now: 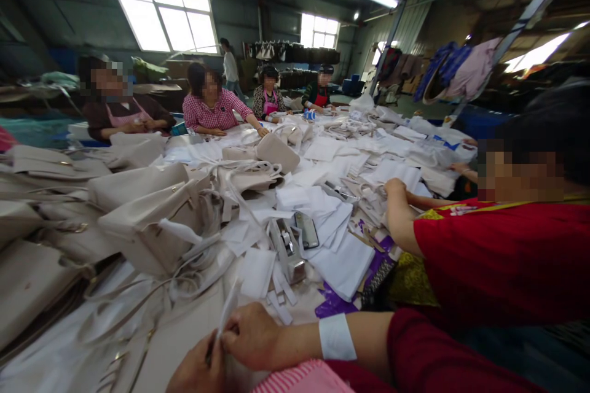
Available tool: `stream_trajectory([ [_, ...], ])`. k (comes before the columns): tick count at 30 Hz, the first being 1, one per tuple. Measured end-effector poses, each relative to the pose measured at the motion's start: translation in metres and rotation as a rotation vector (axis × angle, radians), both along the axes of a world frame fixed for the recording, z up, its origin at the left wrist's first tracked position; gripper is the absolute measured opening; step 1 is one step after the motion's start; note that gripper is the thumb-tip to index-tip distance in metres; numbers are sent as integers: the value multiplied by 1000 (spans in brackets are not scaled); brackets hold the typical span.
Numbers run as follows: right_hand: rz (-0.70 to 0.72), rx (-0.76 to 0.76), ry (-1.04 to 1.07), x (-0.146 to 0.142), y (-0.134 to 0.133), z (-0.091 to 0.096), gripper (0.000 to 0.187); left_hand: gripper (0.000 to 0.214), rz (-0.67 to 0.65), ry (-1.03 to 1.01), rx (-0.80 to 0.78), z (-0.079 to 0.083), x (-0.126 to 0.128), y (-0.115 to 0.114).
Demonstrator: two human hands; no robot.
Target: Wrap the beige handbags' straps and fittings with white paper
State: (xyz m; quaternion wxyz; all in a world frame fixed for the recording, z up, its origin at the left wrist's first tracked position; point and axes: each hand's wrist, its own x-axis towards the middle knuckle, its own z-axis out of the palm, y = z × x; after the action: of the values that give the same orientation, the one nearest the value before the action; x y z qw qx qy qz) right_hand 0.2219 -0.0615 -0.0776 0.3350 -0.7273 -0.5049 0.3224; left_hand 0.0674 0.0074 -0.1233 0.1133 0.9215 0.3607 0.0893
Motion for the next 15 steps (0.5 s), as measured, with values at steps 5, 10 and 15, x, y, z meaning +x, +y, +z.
stream_trajectory([
  [5, 16, 3, -62, -3, 7, -7, 25, 29, 211, -114, -152, 19, 9, -1],
  [10, -118, -39, 132, -7, 14, -13, 16, 36, 397, -357, -464, 29, 7, -2],
  [15, -189, -80, 254, -5, 14, -18, 14, 40, 342, -500, -730, 45, 4, -7],
])
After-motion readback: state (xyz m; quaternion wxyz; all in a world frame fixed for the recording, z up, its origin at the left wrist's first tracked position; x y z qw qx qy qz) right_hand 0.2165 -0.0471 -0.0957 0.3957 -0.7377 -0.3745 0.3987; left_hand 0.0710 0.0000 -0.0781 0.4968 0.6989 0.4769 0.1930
